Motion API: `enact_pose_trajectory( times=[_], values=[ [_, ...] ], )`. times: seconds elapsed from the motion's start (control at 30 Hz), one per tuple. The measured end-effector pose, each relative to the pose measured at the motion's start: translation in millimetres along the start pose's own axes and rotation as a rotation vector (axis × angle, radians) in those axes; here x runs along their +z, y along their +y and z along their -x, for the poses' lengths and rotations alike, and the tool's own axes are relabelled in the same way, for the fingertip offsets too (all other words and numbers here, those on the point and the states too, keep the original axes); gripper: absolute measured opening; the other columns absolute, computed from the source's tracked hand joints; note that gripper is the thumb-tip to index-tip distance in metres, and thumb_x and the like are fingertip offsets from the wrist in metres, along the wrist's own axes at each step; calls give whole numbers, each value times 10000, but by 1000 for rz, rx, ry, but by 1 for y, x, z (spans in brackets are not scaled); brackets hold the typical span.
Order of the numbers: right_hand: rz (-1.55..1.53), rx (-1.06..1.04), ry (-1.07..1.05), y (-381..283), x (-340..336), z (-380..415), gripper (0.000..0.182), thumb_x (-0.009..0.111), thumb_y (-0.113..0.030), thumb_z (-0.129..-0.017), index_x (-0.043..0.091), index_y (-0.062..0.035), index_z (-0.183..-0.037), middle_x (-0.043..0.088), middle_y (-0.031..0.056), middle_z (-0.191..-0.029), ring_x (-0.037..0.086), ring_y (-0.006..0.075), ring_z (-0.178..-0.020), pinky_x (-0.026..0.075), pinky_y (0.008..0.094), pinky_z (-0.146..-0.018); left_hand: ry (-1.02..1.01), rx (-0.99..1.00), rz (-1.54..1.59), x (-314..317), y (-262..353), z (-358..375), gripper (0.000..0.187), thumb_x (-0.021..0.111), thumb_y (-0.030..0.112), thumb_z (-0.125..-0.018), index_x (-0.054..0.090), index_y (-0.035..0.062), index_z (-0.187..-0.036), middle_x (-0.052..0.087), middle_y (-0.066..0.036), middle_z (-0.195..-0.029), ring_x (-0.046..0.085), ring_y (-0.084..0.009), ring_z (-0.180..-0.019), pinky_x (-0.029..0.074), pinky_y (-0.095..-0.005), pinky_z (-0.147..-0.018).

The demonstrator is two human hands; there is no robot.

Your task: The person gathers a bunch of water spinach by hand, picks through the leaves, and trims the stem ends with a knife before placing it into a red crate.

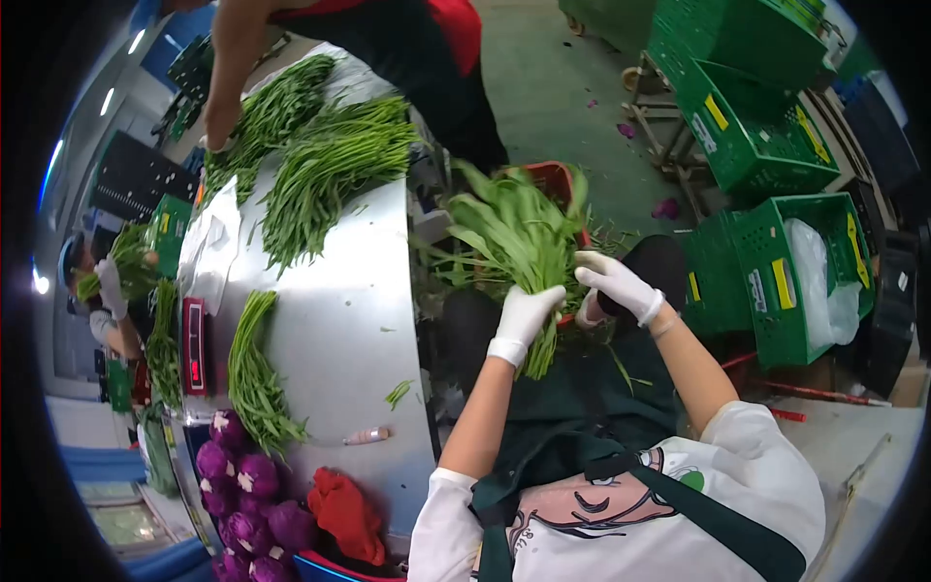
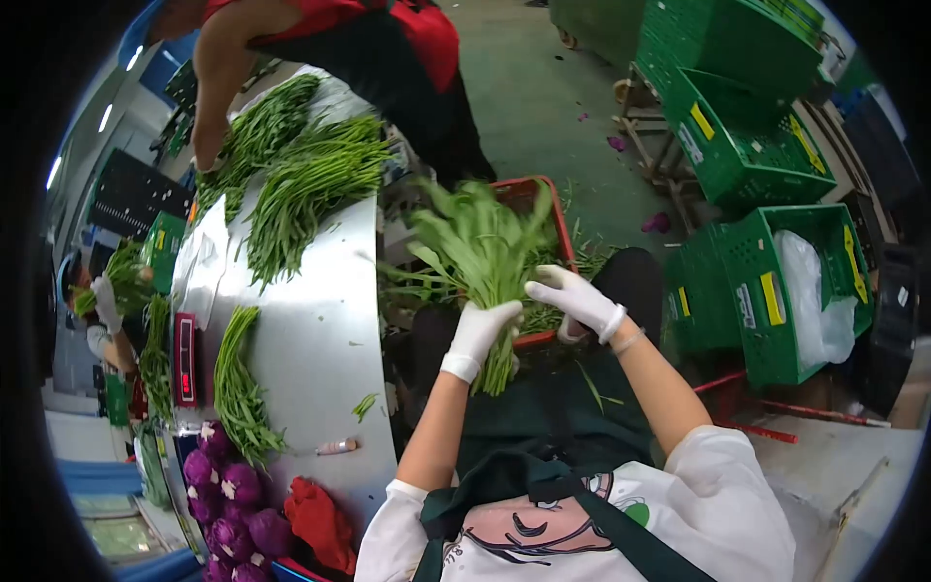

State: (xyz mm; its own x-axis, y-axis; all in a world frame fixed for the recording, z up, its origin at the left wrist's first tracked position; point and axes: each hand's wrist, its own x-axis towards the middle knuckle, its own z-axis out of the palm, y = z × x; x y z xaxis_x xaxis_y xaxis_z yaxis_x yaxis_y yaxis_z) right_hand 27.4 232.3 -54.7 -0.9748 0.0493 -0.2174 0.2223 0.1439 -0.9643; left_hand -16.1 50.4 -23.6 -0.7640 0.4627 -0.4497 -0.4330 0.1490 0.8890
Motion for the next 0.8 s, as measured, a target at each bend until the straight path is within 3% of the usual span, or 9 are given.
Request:
enact_pose_trajectory(
  times=[0.1, 0.23, 0.37, 0.5, 0.6, 0.63, 0.7, 0.73, 0.8],
  values=[
    [-679, 195, -117, -30, 2, -6, 523, 615, -367, -823, 501, 37, -1135, 616, 108, -959, 582, 140, -854, 451, 293, -803, -54, 110, -354, 18, -13, 3, 278, 645, 148, -721, 597, -11, -944, 635, -85, -774, 597, -183, -654, 474, -298, -624],
    [-367, 17, 28, -37, 33, -12, 385, 649, -43, -761, 521, 4, -1121, 601, 46, -994, 552, 117, -891, 445, 271, -787, -31, 181, -590, 27, -22, 1, 393, 685, 195, -701, 574, 3, -1025, 634, -131, -932, 608, -229, -875, 453, -332, -795],
    [-605, -154, 117, -51, 37, -1, 406, 659, 0, -732, 514, 19, -1110, 597, 64, -1021, 564, 133, -913, 456, 272, -811, -17, 408, -453, 9, -28, 3, 551, 742, 146, -683, 465, -17, -1130, 601, -114, -968, 590, -200, -869, 460, -317, -771],
    [-230, -152, 41, -79, 42, 19, 611, 701, -117, -699, 418, 26, -1222, 537, 136, -1153, 504, 213, -1092, 387, 317, -940, -99, 433, -265, -5, -19, 12, 474, 708, 83, -708, 470, -3, -1109, 565, -108, -1015, 542, -190, -941, 439, -324, -809],
    [732, -567, 66, -98, 29, 29, 793, 708, -343, -679, 357, 58, -1267, 246, 248, -1358, 192, 384, -1298, 175, 434, -1061, -160, 359, 410, 3, -28, 19, 432, 661, 131, -774, 510, 50, -1170, 541, -86, -1159, 509, -196, -1073, 383, -335, -932],
    [851, -581, -30, -107, 16, 29, 884, 680, -464, -664, 342, 65, -1286, 185, 296, -1367, 103, 473, -1289, 99, 464, -1066, -158, 398, 227, 1, -25, 19, 436, 651, 123, -784, 500, 47, -1186, 546, -88, -1153, 506, -192, -1079, 380, -331, -938],
    [563, -472, -321, -115, -17, 26, 857, 743, -347, -649, 347, 44, -1302, 178, 236, -1417, 244, 318, -1289, 308, 394, -988, -140, 382, 181, 4, -33, 15, 403, 633, 98, -798, 516, 36, -1178, 547, -96, -1162, 509, -200, -1074, 384, -330, -936],
    [278, -343, -502, -121, -33, 25, 856, 767, -299, -638, 349, 33, -1306, 198, 208, -1425, 323, 254, -1264, 379, 359, -943, -139, 497, -230, -6, -22, 19, 365, 645, 101, -789, 553, 29, -1135, 548, -105, -1168, 520, -214, -1058, 392, -333, -930],
    [83, -176, -479, -125, -28, 22, 842, 803, -250, -612, 374, 21, -1284, 362, 148, -1321, 485, 167, -1025, 446, 301, -824, -57, 685, -245, -5, -22, 11, 274, 632, 53, -783, 602, -11, -1047, 616, -69, -1023, 571, -161, -929, 452, -310, -838]
  ],
)
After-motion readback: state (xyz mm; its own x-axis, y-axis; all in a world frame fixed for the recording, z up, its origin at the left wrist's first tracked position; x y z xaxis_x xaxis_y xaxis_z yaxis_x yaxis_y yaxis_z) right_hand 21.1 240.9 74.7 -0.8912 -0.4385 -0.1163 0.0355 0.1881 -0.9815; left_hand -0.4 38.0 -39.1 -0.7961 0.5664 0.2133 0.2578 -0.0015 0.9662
